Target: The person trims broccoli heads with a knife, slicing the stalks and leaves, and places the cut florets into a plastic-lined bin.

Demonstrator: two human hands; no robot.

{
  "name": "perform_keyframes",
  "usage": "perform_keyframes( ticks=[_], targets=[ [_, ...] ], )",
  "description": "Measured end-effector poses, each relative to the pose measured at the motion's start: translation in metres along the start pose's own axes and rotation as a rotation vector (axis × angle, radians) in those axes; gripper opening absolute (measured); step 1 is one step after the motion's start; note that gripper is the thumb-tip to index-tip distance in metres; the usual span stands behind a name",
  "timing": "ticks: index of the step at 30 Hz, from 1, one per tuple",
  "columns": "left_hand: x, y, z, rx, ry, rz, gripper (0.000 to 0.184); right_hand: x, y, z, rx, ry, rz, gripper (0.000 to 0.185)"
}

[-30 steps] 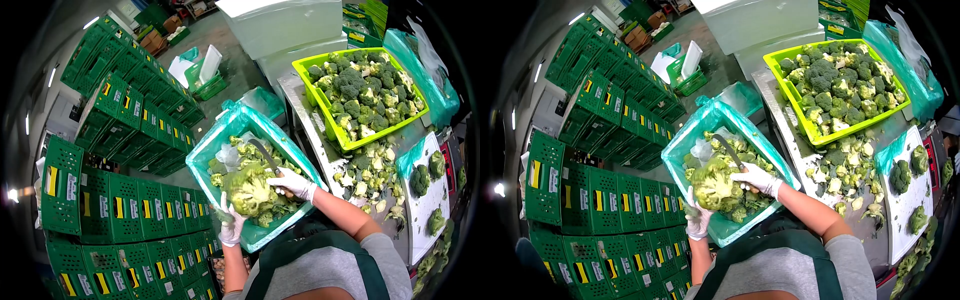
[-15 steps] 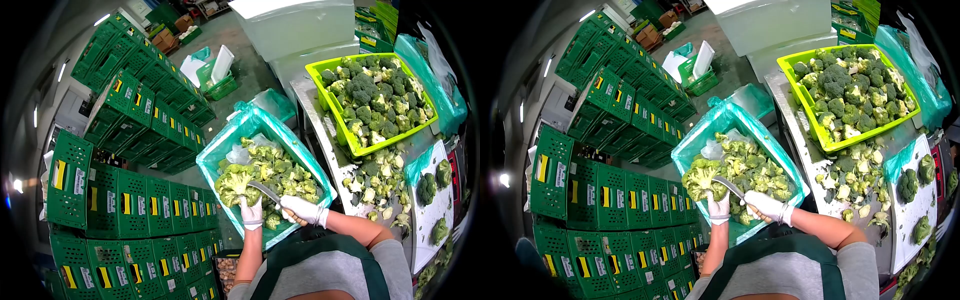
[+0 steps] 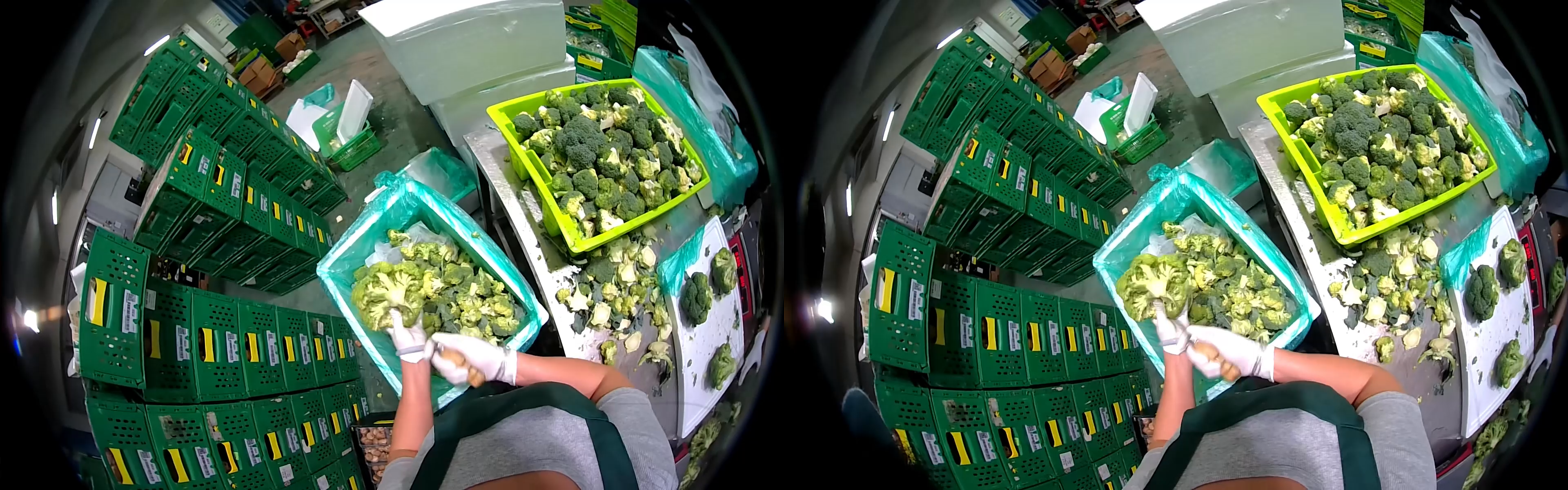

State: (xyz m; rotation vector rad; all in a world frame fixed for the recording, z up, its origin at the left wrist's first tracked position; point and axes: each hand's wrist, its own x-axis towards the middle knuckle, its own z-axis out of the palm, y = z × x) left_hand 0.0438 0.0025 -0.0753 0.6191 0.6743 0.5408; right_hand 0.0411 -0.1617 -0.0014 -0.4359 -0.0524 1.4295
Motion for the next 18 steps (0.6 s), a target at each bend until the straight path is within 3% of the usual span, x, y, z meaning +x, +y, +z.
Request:
perform_keyframes(
  ticks=[1,2,3,4,5,8,9,13,17,18],
  targets=[
    [0.019,-0.010,-0.017,0.002,-0.006,0.054,0.045,-0.021,-0.014,0.050,-0.151,-0.059,-0.175,0.032],
    [0.040,-0.019,-0.048,0.012,-0.005,0.109,0.046,-0.023,-0.019,0.047,-0.150,-0.057,-0.164,0.032],
    [0.036,-0.006,-0.050,-0.258,-0.075,-0.140,0.045,-0.023,-0.025,0.041,-0.126,0.074,-0.210,0.032],
    [0.027,-0.006,-0.049,-0.183,-0.197,0.010,0.044,-0.022,-0.032,0.032,-0.099,0.206,-0.265,0.032],
    [0.015,0.001,-0.042,-0.164,-0.196,0.013,0.043,-0.023,-0.036,0.018,-0.248,0.290,-0.318,0.034],
    [0.005,0.007,-0.047,-0.153,-0.180,-0.020,0.042,-0.015,-0.021,-0.017,-0.789,0.443,-0.272,0.031],
    [0.005,0.009,-0.047,-0.152,-0.186,-0.059,0.042,-0.019,-0.024,-0.011,-0.830,0.461,-0.193,0.030],
    [0.009,0.017,-0.056,-0.007,-0.407,0.067,0.046,-0.016,-0.028,-0.021,-0.700,0.302,-0.158,0.031],
    [-0.006,0.035,-0.038,0.090,-0.366,0.051,0.051,-0.019,-0.033,-0.022,-0.647,0.283,-0.079,0.028],
    [-0.012,0.040,-0.030,0.170,-0.317,0.074,0.046,-0.022,-0.034,-0.017,-0.619,0.259,-0.067,0.028]
  ],
)
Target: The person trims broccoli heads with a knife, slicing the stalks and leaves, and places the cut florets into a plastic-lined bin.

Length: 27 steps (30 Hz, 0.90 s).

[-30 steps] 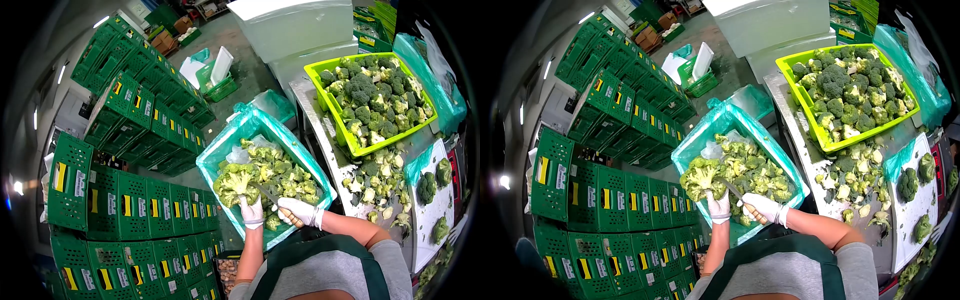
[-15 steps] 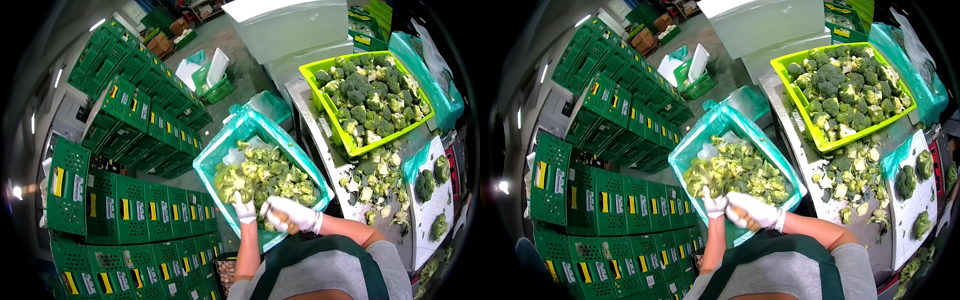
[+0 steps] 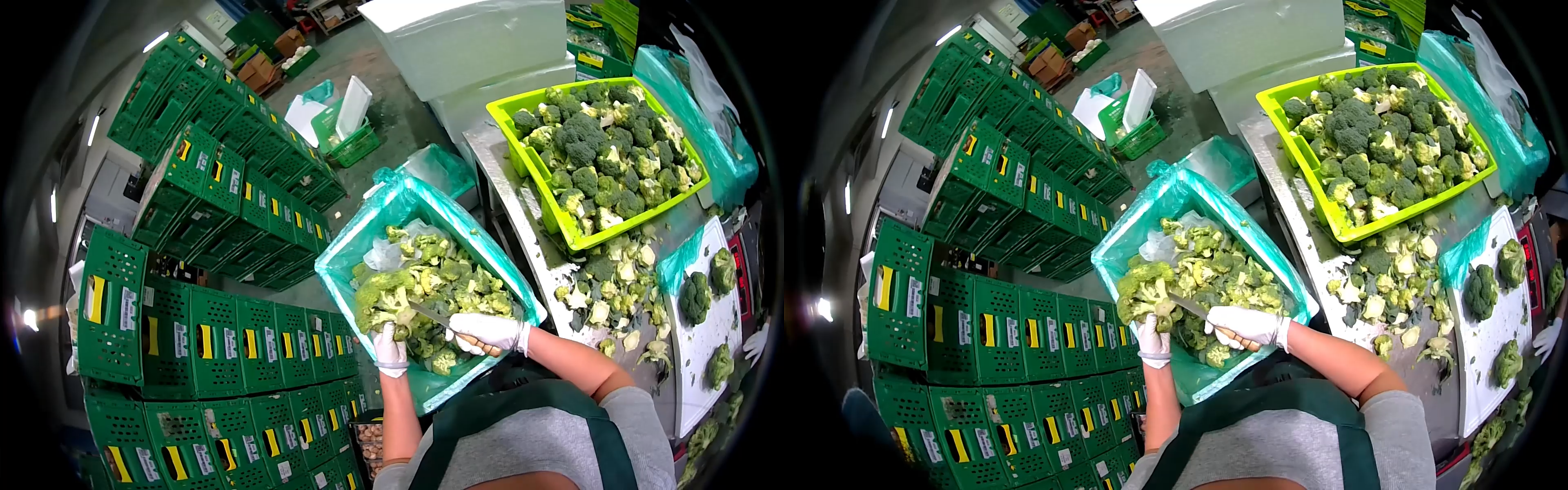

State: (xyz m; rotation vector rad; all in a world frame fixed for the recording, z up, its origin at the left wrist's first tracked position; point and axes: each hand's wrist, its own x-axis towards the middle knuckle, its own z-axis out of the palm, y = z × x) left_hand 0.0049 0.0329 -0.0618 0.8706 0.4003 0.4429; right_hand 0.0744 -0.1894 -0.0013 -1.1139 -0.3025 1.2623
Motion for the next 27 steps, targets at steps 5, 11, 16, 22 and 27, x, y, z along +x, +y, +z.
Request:
perform_keyframes(
  ticks=[5,11,16,22,27],
  targets=[
    [0.007,0.002,0.008,0.237,-0.002,0.119,0.051,-0.008,0.016,-0.005,0.149,-0.040,0.025,0.029],
    [0.031,0.015,-0.006,0.586,0.163,0.203,0.061,-0.049,-0.006,0.002,-0.041,-0.059,-0.029,0.029],
    [0.014,0.018,0.013,0.500,-0.037,0.157,0.062,-0.016,0.008,-0.002,-0.291,0.268,-0.005,0.027],
    [0.015,0.021,0.025,0.770,0.018,0.267,0.062,-0.009,0.015,-0.029,0.076,-0.270,0.138,0.031],
    [0.018,0.028,-0.004,0.818,0.268,0.328,0.055,-0.039,-0.008,-0.011,0.062,0.027,0.121,0.027]
  ],
)
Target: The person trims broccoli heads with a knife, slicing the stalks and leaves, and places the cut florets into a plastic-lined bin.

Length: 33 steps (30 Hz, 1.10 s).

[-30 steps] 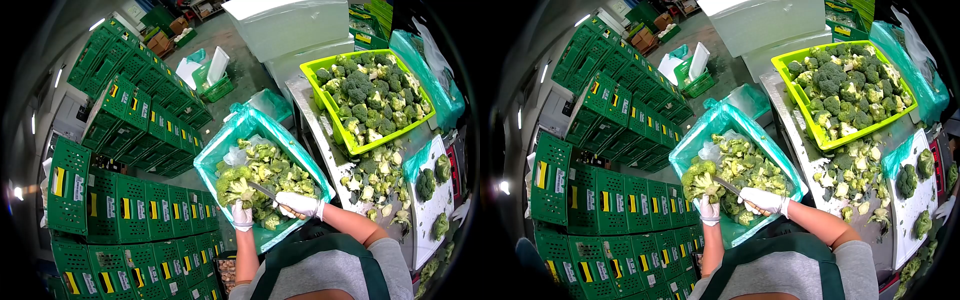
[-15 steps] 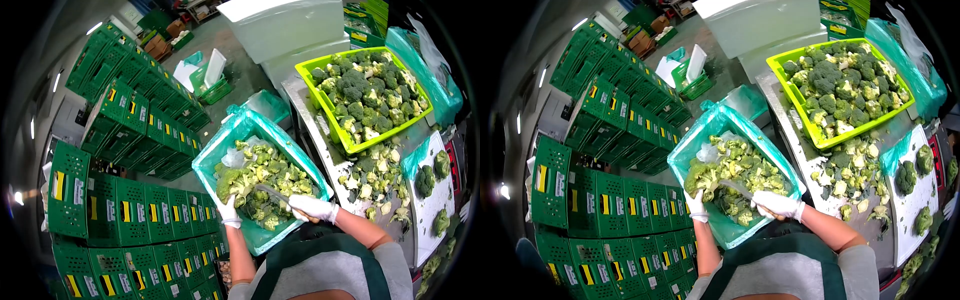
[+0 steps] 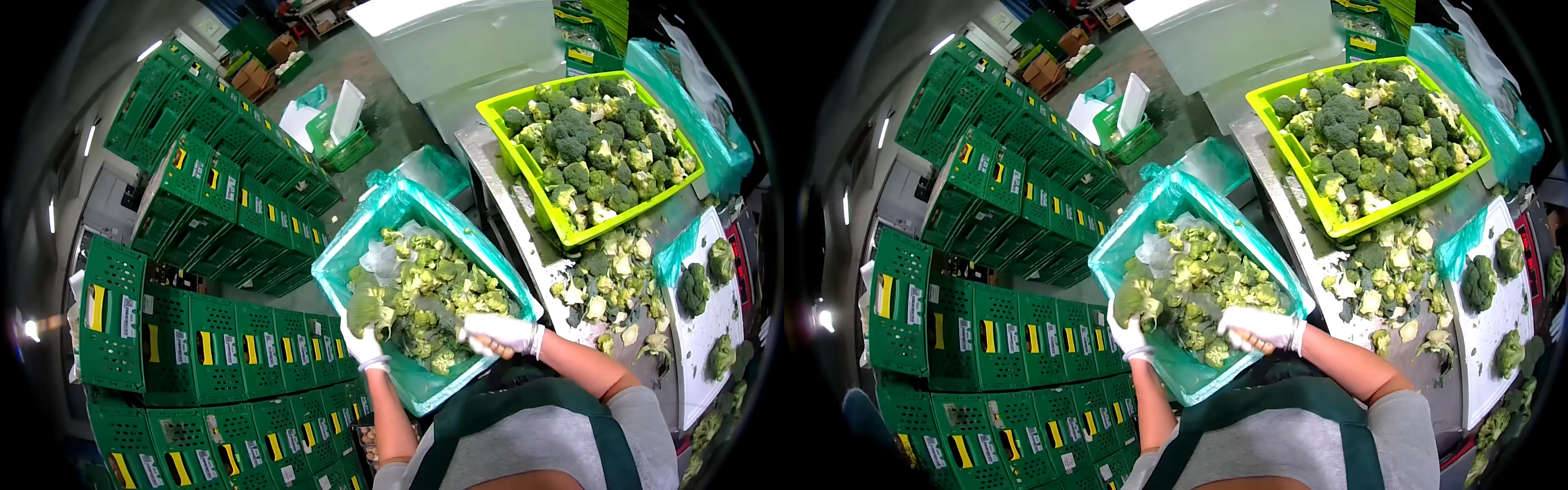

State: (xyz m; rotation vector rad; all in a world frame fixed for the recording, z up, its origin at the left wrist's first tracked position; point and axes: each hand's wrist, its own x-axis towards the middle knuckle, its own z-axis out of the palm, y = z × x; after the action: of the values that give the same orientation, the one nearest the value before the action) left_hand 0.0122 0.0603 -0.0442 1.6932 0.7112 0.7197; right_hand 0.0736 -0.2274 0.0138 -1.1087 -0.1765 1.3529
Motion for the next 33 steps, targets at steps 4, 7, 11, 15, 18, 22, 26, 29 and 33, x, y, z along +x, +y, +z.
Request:
perform_keyframes(
  ticks=[4,7,11,15,18,22,26,29,33],
  targets=[
    [-0.006,-0.023,-0.017,-0.921,-0.301,-0.476,0.047,0.022,0.030,-0.016,0.021,0.240,-0.237,0.022],
    [-0.013,-0.035,-0.011,-1.056,-0.329,-0.700,0.048,0.024,0.026,-0.012,-0.079,0.271,-0.281,0.022],
    [-0.046,0.006,0.023,-0.801,-0.338,-0.419,0.048,0.026,0.017,0.003,0.129,0.281,-0.425,0.031],
    [-0.089,0.063,0.064,0.225,-0.500,0.374,0.059,-0.002,0.012,0.016,-0.011,0.524,-0.417,0.054],
    [-0.115,0.093,0.087,0.013,-0.795,0.479,0.048,-0.037,0.046,-0.019,0.298,0.597,-0.632,0.046],
    [-0.118,0.080,0.125,-0.111,-1.294,0.187,0.052,-0.093,0.122,-0.072,0.759,0.618,-0.781,0.028],
    [-0.114,0.075,0.150,-0.033,-1.319,-0.041,0.051,-0.219,0.155,-0.061,0.949,1.403,-0.850,0.047],
    [-0.110,0.073,0.159,0.021,-1.301,-0.146,0.049,-0.295,0.192,-0.077,0.939,1.757,-1.410,0.049],
    [-0.107,0.067,0.168,0.069,-1.281,-0.212,0.048,-0.405,0.251,-0.080,1.095,1.853,-1.601,0.046]
  ],
)
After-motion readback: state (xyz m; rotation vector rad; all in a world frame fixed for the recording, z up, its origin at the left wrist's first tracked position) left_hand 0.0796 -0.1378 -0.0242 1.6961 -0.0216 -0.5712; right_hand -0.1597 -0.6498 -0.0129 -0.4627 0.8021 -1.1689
